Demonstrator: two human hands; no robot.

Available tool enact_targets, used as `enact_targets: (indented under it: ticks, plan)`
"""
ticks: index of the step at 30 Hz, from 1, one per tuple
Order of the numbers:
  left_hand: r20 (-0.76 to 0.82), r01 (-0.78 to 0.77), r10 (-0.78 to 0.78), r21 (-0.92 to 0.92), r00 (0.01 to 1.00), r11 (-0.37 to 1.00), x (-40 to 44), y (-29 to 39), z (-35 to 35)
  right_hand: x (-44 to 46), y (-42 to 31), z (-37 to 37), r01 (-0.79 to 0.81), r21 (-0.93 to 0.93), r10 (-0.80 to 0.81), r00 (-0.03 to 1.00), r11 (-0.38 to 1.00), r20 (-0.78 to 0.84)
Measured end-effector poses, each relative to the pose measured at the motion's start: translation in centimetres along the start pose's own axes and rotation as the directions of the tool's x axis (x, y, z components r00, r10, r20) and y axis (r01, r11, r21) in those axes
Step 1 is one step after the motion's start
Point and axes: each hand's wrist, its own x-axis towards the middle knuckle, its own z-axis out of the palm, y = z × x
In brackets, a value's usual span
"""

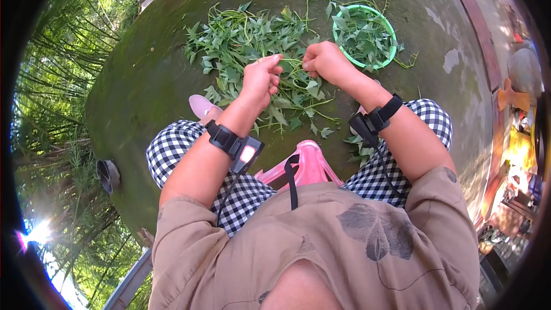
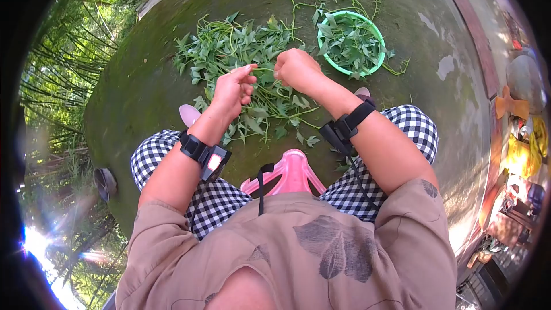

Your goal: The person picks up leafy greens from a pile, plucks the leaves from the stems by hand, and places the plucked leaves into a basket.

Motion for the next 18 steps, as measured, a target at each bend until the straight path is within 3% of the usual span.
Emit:
enact_targets:
  ticks: [1,3,5,7,9,12,13,18]
  plan:
    - [-0.185,-0.040,0.039,-0.004,0.982,0.999,-0.3,0.0,0.5,0.2,0.3,0.4,0.078,-0.164,-0.092,0.993,0.983,-0.079]
    - [-0.156,-0.252,0.289,0.219,0.945,0.943,0.5,-0.4,0.1,0.1,0.1,0.7,0.105,-0.308,-0.139,0.986,0.946,-0.089]
    - [-0.033,-0.447,0.501,0.403,0.865,0.799,1.0,-0.8,-0.3,-0.1,-0.5,0.8,0.137,-0.421,-0.182,0.981,0.897,-0.068]
    - [0.110,-0.535,0.610,0.616,0.785,0.578,0.7,-0.8,-0.1,-0.4,-1.2,1.0,0.180,-0.503,-0.217,0.976,0.845,-0.015]
    - [0.254,-0.599,0.686,0.732,0.681,0.324,0.3,-1.1,0.2,-0.9,-1.2,1.5,0.290,-0.567,-0.368,0.930,0.771,-0.025]
    - [0.297,-0.587,0.598,0.719,0.744,0.373,0.0,-1.1,0.6,-1.4,-1.6,1.8,0.369,-0.590,-0.456,0.890,0.718,0.002]
    - [0.233,-0.516,0.511,0.673,0.828,0.530,-0.5,-0.8,0.9,-1.5,-1.8,1.7,0.384,-0.587,-0.464,0.886,0.713,0.016]
    - [0.185,-0.496,0.481,0.550,0.857,0.672,-0.4,-0.9,1.0,-1.5,-1.6,1.9,0.394,-0.578,-0.501,0.865,0.714,-0.029]
